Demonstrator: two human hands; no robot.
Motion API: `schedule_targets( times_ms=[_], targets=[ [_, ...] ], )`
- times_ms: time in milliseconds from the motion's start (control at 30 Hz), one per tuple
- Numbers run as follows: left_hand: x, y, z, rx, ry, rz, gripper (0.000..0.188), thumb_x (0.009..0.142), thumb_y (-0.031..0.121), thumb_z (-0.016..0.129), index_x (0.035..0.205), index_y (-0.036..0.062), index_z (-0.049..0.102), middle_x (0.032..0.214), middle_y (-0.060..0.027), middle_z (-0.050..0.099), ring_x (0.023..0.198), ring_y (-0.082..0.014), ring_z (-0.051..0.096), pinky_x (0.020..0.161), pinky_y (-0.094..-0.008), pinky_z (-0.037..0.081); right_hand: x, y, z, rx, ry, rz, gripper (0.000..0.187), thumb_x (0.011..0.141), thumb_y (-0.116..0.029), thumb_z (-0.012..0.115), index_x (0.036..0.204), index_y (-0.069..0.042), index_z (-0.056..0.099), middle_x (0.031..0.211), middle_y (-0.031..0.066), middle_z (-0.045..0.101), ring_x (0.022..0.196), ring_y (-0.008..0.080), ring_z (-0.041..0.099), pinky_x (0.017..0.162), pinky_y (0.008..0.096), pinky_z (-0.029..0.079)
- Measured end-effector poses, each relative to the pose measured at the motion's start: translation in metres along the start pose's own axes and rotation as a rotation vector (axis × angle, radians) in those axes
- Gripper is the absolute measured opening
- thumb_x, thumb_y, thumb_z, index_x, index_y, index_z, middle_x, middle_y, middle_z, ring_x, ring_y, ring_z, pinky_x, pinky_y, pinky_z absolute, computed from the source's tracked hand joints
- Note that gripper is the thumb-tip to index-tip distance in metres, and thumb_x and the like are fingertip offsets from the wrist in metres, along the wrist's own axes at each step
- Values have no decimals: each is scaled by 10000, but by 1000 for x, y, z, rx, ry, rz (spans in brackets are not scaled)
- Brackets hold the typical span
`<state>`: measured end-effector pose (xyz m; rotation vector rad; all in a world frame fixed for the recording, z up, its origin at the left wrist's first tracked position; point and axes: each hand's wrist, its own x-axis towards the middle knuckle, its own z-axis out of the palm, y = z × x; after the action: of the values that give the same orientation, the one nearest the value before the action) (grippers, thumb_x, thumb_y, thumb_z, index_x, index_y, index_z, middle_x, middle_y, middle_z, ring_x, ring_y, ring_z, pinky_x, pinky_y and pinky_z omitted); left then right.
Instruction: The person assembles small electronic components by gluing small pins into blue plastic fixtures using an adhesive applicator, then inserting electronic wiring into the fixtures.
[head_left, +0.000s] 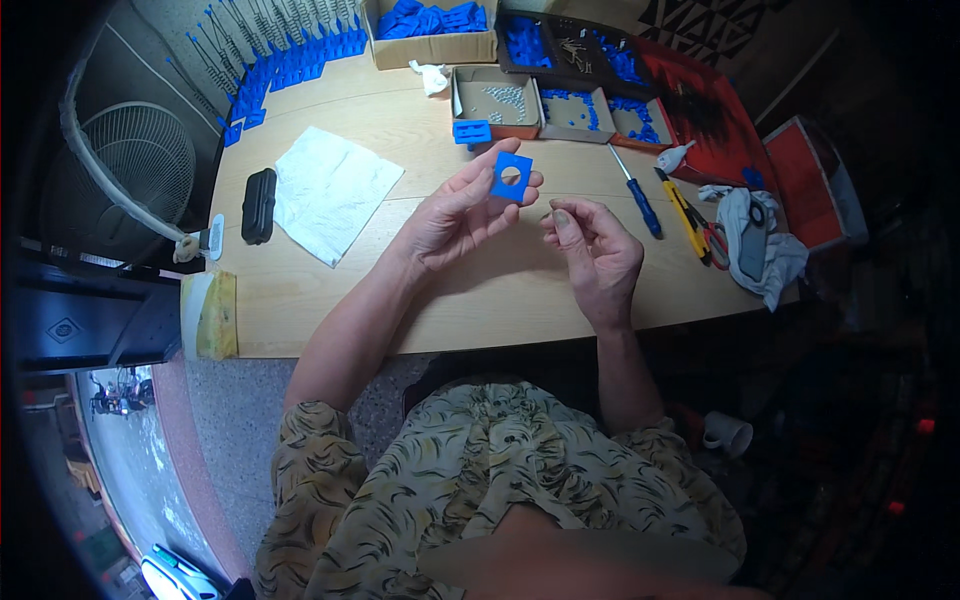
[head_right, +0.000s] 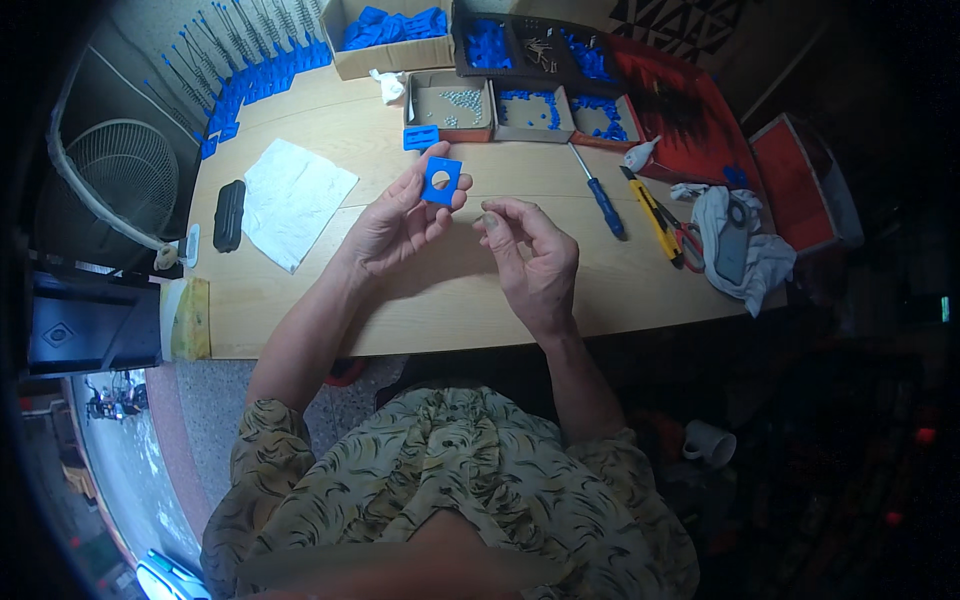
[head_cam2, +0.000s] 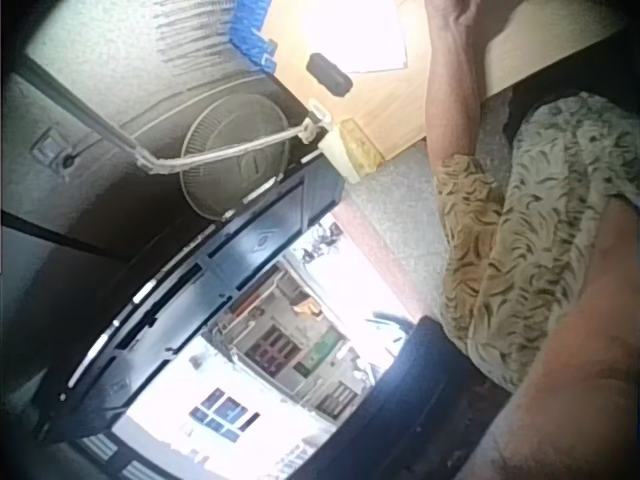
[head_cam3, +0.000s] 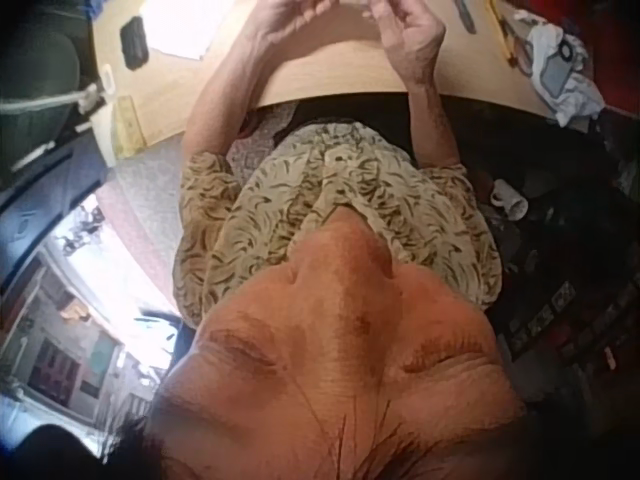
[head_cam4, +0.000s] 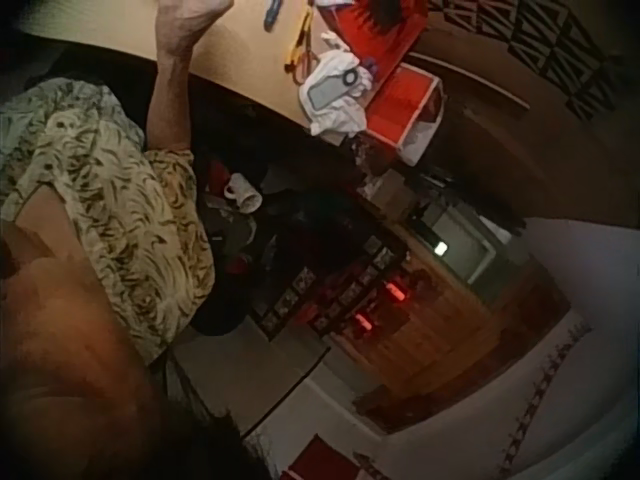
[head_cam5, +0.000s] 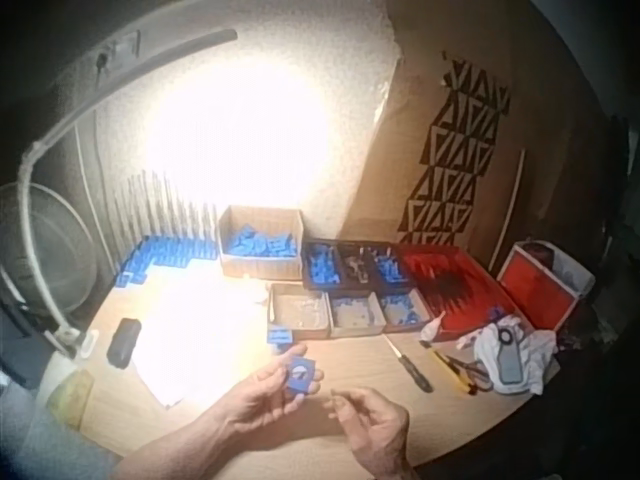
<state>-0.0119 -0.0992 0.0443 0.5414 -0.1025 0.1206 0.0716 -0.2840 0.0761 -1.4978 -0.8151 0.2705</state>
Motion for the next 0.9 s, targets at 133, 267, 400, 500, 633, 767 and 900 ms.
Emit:
schedule_targets(
  times_ms=[133,267,400,500,633,767,900],
  targets=[
    [6,2,-3,-34,-26,-18,624,982,261,604,1513,132,301,1344,-172,521,1169,-215,600,933,-264,573,7,2,1,-38,-3,-50,182,972,-90,613,1081,48,659,881,97,706,786,115,672,719,254,545],
    [7,4,-8,-58,25,13,618,984,256,602,1512,136,303,1365,-187,506,1177,-232,595,970,-276,546,21,8,-13,-162,-9,-1,156,950,-70,625,1047,46,662,891,98,704,780,114,665,707,254,538],
    [-2,10,-6,-120,136,18,595,996,229,580,1517,144,304,1404,-204,482,1205,-247,580,1007,-296,520,41,39,-61,-395,305,-6,202,906,-84,675,1077,17,641,905,84,668,770,136,631,691,279,517],
    [-1,10,-7,-148,140,9,576,1005,201,560,1521,149,308,1414,-210,477,1236,-252,565,1023,-302,510,66,70,-117,-623,524,-9,286,853,-114,731,1097,-5,630,947,79,631,850,179,608,769,327,499],
    [-1,12,-8,-104,180,-1,568,1004,173,557,1520,151,320,1417,-208,476,1260,-259,550,1034,-308,504,105,87,-150,-961,588,-62,360,759,-177,806,1049,-38,643,1033,87,595,1025,264,550,922,416,435],
    [-5,15,-14,-95,222,39,559,1000,133,555,1514,150,337,1411,-205,486,1261,-288,551,1035,-321,509,118,99,-162,-1136,497,-67,346,731,-211,822,994,-58,658,1074,79,597,1062,288,535,941,424,413],
    [-5,22,-17,-100,222,72,549,995,117,559,1505,144,357,1403,-205,493,1248,-308,562,1024,-327,523,118,106,-164,-1174,479,-40,312,721,-254,819,955,-100,681,1125,29,594,1097,268,528,944,453,391]
  ],
)
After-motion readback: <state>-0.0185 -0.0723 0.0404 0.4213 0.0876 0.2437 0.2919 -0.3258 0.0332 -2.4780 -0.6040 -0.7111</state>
